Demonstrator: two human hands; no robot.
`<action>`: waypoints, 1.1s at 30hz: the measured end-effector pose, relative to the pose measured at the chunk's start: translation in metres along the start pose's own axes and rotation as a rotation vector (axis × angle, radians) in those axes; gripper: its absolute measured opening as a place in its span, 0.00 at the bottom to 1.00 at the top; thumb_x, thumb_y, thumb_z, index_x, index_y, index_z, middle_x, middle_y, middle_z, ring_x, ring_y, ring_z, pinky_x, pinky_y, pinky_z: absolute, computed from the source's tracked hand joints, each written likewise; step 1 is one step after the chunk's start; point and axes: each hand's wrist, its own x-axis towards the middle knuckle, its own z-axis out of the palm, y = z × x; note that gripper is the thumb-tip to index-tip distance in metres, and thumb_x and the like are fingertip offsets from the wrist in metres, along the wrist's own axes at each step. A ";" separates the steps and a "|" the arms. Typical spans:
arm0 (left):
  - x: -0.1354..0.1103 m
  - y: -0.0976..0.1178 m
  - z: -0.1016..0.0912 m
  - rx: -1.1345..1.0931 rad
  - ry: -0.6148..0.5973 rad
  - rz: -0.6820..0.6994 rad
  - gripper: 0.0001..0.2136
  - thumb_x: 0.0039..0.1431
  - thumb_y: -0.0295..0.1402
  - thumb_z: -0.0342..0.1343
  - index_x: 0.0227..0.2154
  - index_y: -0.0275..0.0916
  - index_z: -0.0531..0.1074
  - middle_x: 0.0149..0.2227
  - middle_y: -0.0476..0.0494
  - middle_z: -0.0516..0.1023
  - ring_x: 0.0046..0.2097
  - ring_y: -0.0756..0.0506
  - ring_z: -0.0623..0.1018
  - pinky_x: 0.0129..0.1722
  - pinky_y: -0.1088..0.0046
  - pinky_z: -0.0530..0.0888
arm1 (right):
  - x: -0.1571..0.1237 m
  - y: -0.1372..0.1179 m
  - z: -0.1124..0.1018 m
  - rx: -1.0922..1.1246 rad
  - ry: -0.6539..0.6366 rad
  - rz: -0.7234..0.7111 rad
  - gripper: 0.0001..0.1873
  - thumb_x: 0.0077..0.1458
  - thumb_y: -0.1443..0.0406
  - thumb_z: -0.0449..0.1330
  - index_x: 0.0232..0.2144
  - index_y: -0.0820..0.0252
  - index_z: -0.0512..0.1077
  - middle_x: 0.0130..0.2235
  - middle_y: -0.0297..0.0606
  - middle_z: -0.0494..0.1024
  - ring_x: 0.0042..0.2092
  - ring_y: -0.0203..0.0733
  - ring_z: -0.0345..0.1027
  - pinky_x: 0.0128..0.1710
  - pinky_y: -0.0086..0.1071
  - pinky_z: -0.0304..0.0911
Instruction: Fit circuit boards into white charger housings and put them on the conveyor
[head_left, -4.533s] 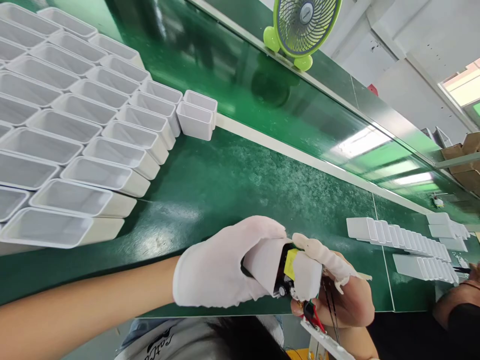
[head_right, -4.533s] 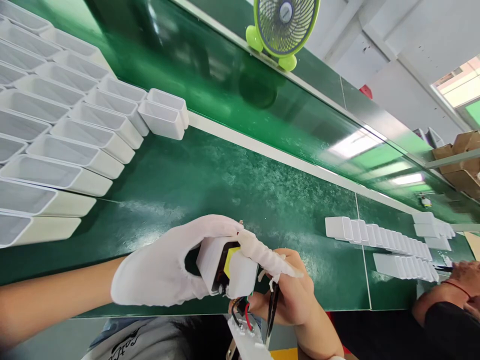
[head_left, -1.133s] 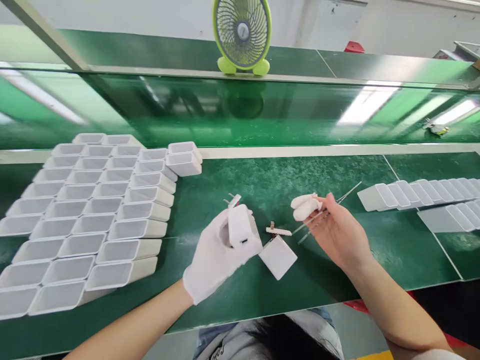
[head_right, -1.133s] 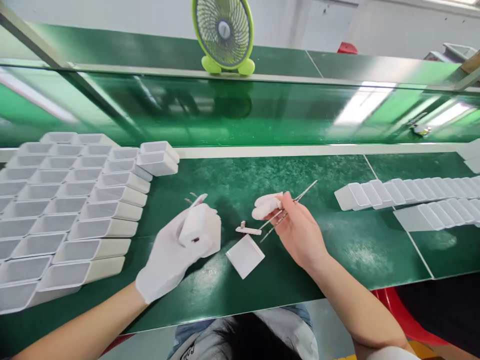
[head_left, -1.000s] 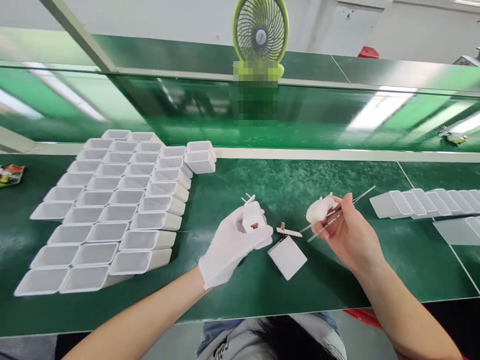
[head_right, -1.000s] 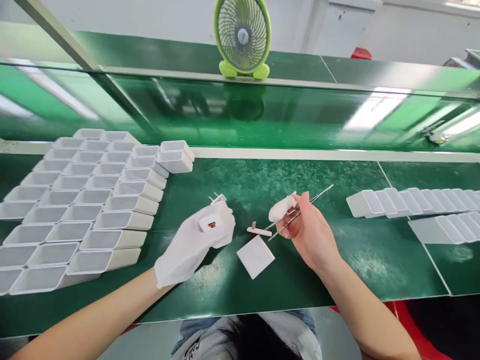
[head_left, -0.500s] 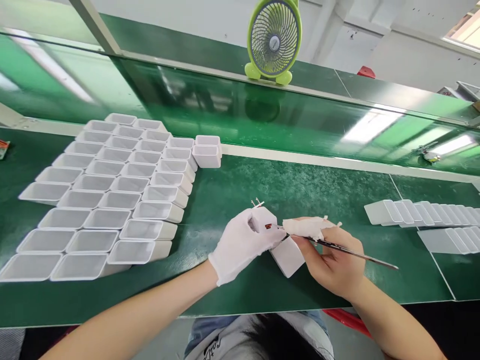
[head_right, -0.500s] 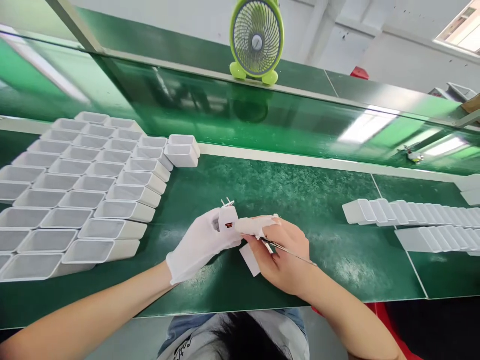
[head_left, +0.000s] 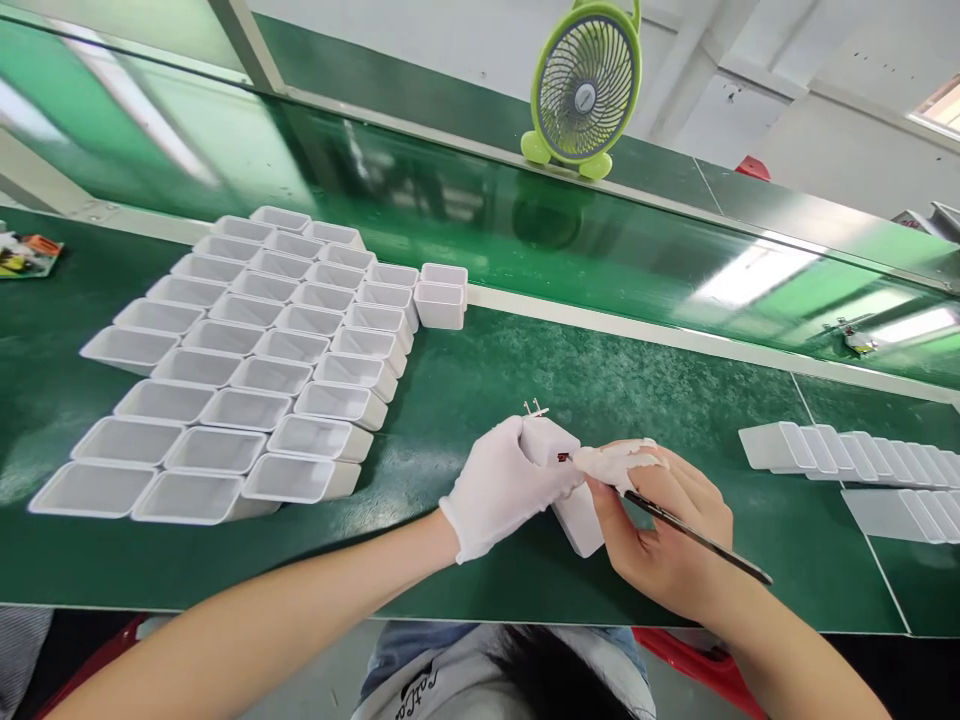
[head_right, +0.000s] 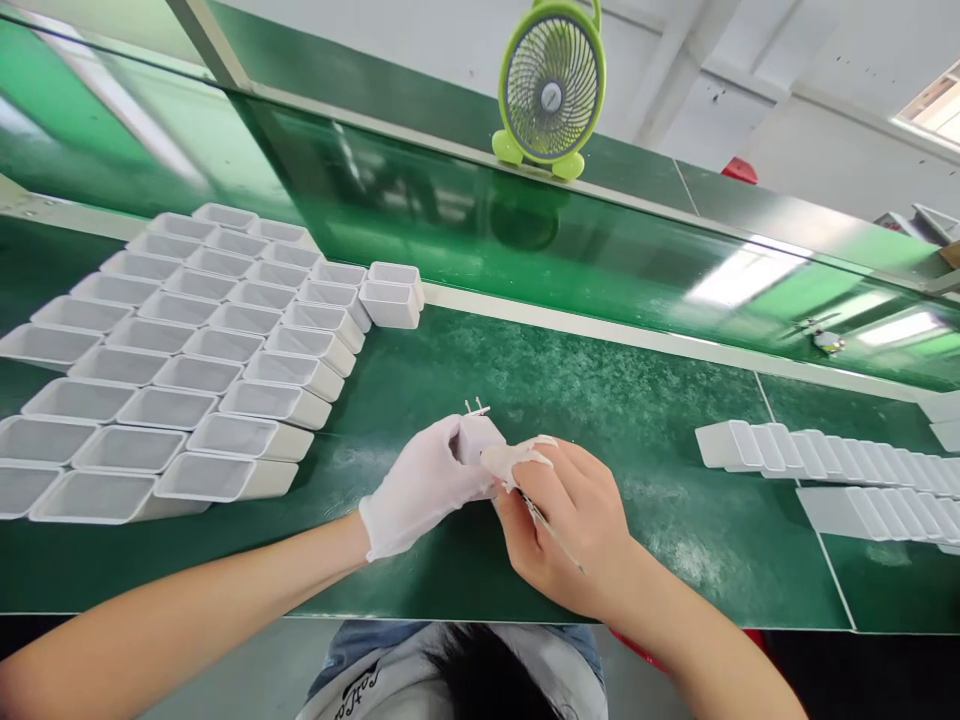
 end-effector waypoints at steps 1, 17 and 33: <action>0.000 0.000 0.000 0.012 0.007 -0.012 0.15 0.42 0.33 0.68 0.27 0.42 0.65 0.33 0.50 0.77 0.37 0.45 0.77 0.31 0.73 0.72 | 0.002 0.000 -0.002 -0.012 -0.032 -0.013 0.13 0.59 0.77 0.58 0.38 0.54 0.66 0.31 0.35 0.78 0.32 0.41 0.72 0.31 0.34 0.67; -0.002 0.002 -0.001 0.020 -0.035 0.009 0.17 0.45 0.39 0.68 0.30 0.42 0.63 0.33 0.50 0.74 0.36 0.46 0.73 0.32 0.72 0.69 | 0.005 -0.004 -0.011 0.051 -0.121 0.028 0.12 0.62 0.76 0.57 0.41 0.53 0.66 0.33 0.36 0.79 0.39 0.43 0.78 0.34 0.34 0.71; 0.004 -0.001 -0.003 -0.005 0.036 0.010 0.21 0.42 0.43 0.68 0.27 0.44 0.59 0.30 0.53 0.70 0.32 0.48 0.70 0.27 0.74 0.62 | 0.004 0.000 0.007 -0.130 -0.148 -0.007 0.11 0.62 0.74 0.54 0.40 0.53 0.61 0.32 0.37 0.73 0.38 0.47 0.78 0.26 0.33 0.69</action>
